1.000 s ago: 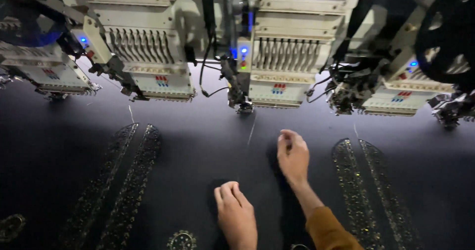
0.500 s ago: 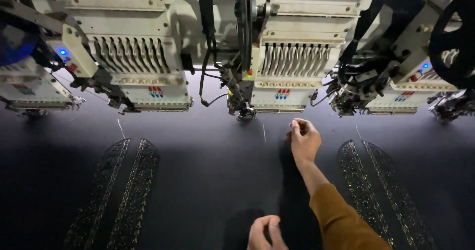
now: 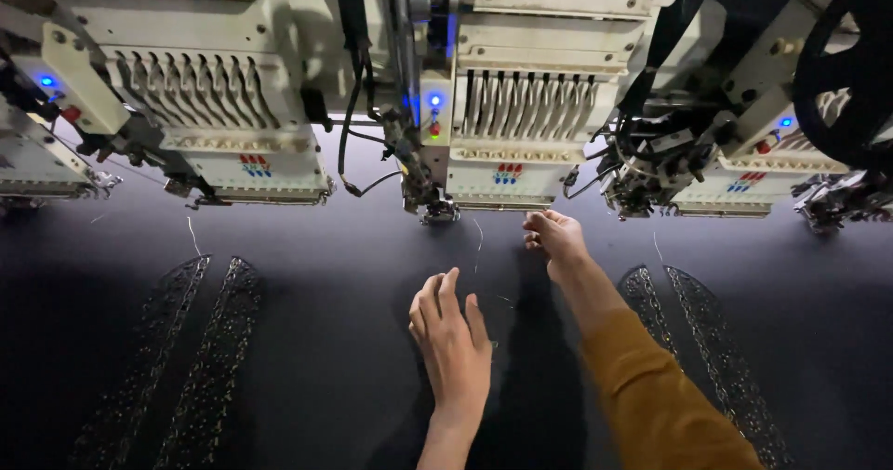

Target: The person operates a row of industrial embroidery machines, manually threading needles and adjusting the black fabric as the machines stitch gold paisley patterns. The person moves along the line of machines, checking the work and re-threading needles as needed.

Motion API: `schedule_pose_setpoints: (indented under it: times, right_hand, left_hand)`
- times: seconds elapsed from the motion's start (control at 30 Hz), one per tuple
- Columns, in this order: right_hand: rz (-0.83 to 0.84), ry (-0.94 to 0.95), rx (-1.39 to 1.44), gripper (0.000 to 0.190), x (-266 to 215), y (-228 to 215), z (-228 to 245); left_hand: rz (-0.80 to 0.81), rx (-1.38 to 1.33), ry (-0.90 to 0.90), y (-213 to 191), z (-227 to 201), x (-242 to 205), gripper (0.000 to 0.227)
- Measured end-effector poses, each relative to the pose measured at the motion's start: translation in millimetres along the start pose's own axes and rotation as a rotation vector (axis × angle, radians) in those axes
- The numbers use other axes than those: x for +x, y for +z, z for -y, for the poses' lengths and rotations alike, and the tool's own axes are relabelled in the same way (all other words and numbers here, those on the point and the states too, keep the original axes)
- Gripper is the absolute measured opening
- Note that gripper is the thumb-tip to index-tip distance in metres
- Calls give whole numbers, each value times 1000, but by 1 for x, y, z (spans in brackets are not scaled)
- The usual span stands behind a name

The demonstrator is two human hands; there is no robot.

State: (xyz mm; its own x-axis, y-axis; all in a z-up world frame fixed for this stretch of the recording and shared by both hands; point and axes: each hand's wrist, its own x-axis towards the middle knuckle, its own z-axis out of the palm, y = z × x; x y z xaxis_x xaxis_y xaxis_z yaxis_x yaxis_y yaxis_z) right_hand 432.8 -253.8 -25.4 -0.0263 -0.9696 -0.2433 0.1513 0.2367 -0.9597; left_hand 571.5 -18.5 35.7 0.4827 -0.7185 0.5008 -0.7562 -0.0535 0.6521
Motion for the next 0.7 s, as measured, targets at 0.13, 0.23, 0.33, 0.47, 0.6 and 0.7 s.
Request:
schedule_pose_setpoints:
  times: [0.13,0.23,0.33,0.47,0.6,0.7]
  right_hand:
    - [-51,99,-100,10,-18,11,26]
    - [-38,158,-53,24,-11,7,30]
    - [10,151,-190,20,-35,1,40]
    - [142,-95,-602,12,-95,-12,58]
    - [399,-434,-893,10,-151,-37,49]
    - [634,-529,-896,11,-186,-56,51]
  left_hand:
    - [-66,21,17,-3,-7,-3,29]
    - [-98,39,72,-5,-10,-1,28]
    - [-75,72,131,-5,-12,-4,26]
    - [-73,152,338,-3,-14,-5,26]
    - [150,200,578,3,-5,-12,59]
    - [298,143,666,-1,-5,-12,83]
